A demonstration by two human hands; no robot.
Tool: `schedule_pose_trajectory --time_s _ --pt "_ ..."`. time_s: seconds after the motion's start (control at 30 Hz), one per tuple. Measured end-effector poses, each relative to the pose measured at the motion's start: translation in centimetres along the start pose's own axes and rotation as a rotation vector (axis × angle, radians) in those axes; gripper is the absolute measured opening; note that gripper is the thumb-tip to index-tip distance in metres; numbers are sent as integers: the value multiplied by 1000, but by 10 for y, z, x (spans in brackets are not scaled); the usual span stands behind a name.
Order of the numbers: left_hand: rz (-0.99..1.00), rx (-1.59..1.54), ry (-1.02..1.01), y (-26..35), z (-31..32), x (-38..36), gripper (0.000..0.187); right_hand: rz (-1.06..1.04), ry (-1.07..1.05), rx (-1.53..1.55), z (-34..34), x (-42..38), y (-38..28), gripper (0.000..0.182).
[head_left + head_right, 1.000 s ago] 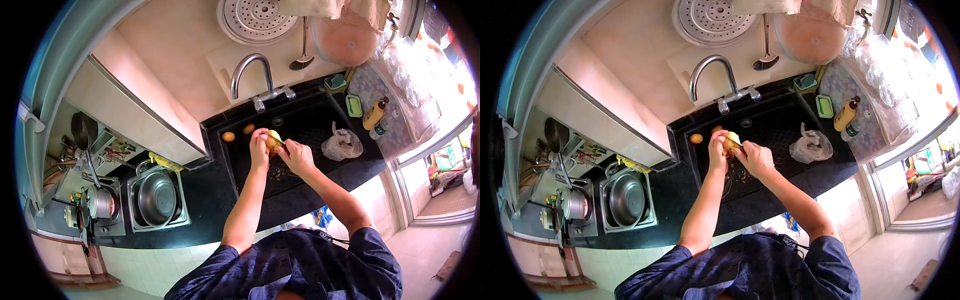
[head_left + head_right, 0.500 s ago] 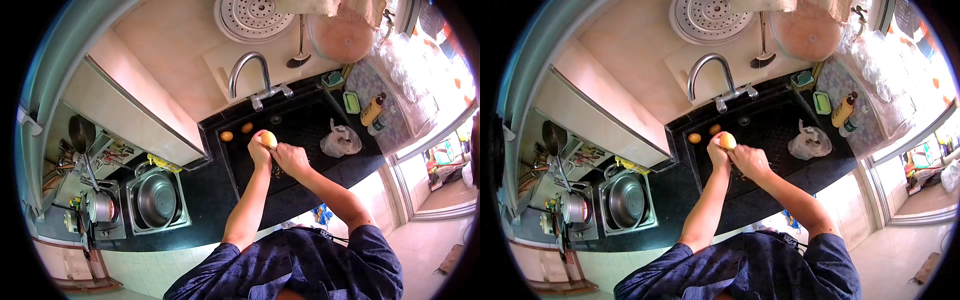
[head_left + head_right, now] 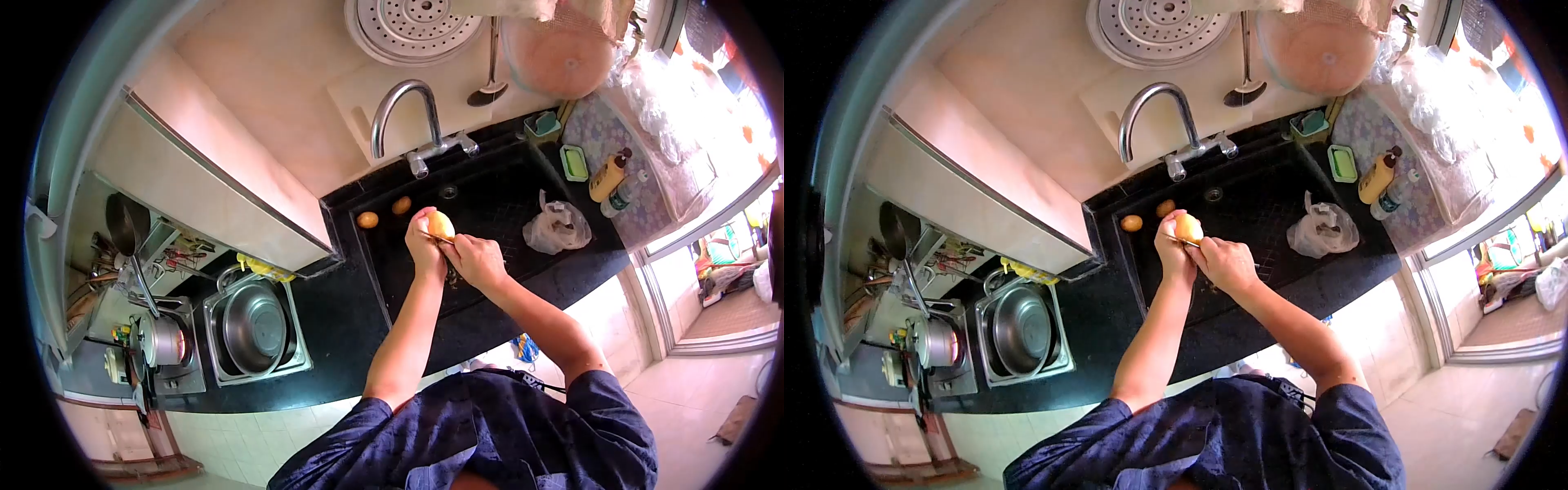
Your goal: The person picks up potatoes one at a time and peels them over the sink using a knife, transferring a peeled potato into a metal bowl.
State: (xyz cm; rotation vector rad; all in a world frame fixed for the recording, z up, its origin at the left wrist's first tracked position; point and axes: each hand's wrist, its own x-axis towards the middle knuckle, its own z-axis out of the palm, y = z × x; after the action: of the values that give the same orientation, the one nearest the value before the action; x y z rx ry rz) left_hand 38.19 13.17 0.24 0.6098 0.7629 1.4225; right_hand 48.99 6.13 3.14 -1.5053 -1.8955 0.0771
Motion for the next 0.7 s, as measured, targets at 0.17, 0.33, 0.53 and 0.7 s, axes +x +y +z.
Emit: schedule_pose_trajectory --time_s 0.17,0.33,0.53,0.7 --pt "125 153 73 3 2 2 28 120 58 -5 -9 12 -7 37" --pt "117 86 139 -12 6 2 29 39 75 31 20 -3 6 34" --pt "189 202 35 3 4 0 27 178 38 -14 -3 12 2 38" --pt "210 133 185 -4 17 3 27 87 67 15 14 1 -4 31"
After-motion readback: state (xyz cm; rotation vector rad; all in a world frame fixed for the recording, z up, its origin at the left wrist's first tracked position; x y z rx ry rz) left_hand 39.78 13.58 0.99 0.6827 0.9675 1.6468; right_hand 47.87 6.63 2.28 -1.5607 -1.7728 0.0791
